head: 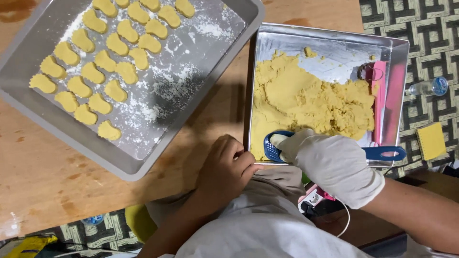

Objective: Shaping and smoothing yellow dough in a metal tray using a plastic scraper and spatula to achieve an even thickness.

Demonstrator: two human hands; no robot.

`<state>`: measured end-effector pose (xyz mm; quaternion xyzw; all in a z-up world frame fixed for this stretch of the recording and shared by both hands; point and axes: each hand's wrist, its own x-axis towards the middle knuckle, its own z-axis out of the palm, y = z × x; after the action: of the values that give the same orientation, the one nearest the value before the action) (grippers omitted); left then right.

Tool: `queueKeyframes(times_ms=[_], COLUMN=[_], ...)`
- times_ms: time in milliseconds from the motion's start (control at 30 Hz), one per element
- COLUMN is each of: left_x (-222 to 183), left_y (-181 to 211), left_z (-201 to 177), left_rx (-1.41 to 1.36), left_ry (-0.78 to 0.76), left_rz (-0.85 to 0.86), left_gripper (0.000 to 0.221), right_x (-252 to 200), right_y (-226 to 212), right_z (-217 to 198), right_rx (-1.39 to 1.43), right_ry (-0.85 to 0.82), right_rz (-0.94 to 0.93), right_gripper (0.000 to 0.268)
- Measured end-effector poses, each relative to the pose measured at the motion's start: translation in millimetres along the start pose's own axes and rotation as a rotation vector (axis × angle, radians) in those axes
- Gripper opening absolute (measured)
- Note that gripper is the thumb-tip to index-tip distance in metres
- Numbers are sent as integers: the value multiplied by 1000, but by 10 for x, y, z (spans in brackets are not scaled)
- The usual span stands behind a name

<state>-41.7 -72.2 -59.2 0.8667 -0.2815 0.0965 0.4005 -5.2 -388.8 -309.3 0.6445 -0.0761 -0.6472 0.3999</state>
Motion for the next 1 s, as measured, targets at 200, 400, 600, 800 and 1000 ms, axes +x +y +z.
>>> queueKeyframes(times_ms=[200, 400, 600, 800, 1000], left_x=[54, -37, -67, -41, 52], left_y=[29, 25, 11, -46, -64], left_z=[-42, -15, -12, -42, -49], left_rx=[20, 10, 34, -49, -59], left_ry=[71, 52, 48, 68, 102], left_rz=[22, 0, -4, -39, 16], left_gripper=[34, 31, 28, 29, 26], right_x=[793, 313, 1509, 2042, 1712], right_y=[284, 573, 1018, 1541, 304], right_z=[469, 264, 586, 571, -179], right_rx=[682, -207, 33, -129, -321], right_ry=[422, -72, -66, -17, 3], right_rz=[-462, 157, 354, 217, 49], right_gripper=[25, 107, 105, 89, 74])
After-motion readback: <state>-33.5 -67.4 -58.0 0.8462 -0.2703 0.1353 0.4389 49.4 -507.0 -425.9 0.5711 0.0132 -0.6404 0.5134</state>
